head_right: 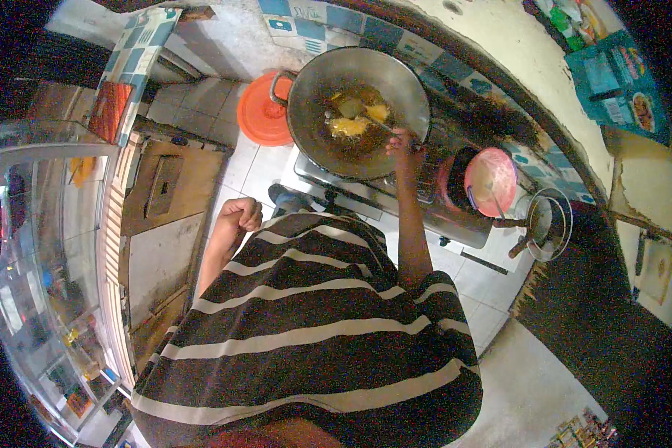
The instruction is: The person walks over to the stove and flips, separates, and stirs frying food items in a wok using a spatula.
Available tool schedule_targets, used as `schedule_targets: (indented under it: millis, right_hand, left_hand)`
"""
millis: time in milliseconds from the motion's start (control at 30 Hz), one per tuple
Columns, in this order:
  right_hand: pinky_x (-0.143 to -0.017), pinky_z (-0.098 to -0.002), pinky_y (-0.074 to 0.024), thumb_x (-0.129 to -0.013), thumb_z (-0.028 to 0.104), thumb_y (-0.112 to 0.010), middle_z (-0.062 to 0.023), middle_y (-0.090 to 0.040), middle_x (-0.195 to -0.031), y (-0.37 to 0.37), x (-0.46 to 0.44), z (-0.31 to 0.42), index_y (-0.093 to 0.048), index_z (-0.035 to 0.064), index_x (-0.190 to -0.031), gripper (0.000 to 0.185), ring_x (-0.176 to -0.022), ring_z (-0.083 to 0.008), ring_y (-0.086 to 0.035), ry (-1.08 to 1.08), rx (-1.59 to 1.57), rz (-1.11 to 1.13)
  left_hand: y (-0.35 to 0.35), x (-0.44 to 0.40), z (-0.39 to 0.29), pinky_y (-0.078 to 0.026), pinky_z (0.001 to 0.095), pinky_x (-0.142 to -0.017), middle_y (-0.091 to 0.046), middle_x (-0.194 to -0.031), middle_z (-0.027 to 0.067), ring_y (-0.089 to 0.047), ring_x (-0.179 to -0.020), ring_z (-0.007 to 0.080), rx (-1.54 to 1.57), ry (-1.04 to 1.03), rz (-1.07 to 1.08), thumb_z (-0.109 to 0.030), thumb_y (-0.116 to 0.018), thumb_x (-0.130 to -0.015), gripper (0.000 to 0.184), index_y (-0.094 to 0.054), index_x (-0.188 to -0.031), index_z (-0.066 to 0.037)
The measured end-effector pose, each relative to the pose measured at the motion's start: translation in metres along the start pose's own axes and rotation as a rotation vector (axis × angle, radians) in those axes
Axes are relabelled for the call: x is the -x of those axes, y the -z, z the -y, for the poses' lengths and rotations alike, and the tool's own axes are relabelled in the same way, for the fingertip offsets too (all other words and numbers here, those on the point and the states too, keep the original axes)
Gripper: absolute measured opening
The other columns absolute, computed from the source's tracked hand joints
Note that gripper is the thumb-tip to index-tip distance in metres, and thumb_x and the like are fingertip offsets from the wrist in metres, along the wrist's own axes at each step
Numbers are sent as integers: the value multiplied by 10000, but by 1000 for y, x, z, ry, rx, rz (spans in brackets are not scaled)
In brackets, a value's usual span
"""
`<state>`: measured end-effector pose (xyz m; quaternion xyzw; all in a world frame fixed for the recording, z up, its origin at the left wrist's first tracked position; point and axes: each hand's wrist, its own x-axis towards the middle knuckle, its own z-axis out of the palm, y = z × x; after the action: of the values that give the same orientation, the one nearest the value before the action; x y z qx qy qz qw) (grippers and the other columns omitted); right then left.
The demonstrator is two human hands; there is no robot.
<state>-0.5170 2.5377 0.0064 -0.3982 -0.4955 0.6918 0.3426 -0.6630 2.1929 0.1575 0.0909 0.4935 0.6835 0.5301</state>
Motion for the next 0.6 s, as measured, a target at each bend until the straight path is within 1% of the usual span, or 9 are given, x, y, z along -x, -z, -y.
schedule_targets:
  millis: [267,467,600]
  right_hand:
    - [-438,-279,-472,-931,321,-535,-58,-600,-669,-13,9,22,-640,51,-924,290,-512,-159,-584,49,69,-11]
    - [-457,-260,-452,-949,347,-505,-45,-584,-668,-11,12,24,-643,59,-900,322,-502,-128,-547,61,88,22]
    - [-457,-260,-460,-943,311,-506,-50,-590,-670,-17,15,34,-653,83,-886,277,-520,-129,-573,34,166,-8]
  left_hand:
    - [-5,1,-3,-200,236,-480,-386,-532,5,-297,-504,87,-8,8,-16,81,-385,-682,215,-376,-541,-82]
    - [-4,2,-3,-205,234,-484,-386,-532,5,-305,-508,89,-12,10,-14,83,-391,-684,221,-374,-540,-84]
    - [-4,3,-4,-211,232,-487,-388,-531,5,-312,-513,91,-8,15,-14,83,-394,-689,228,-375,-539,-88]
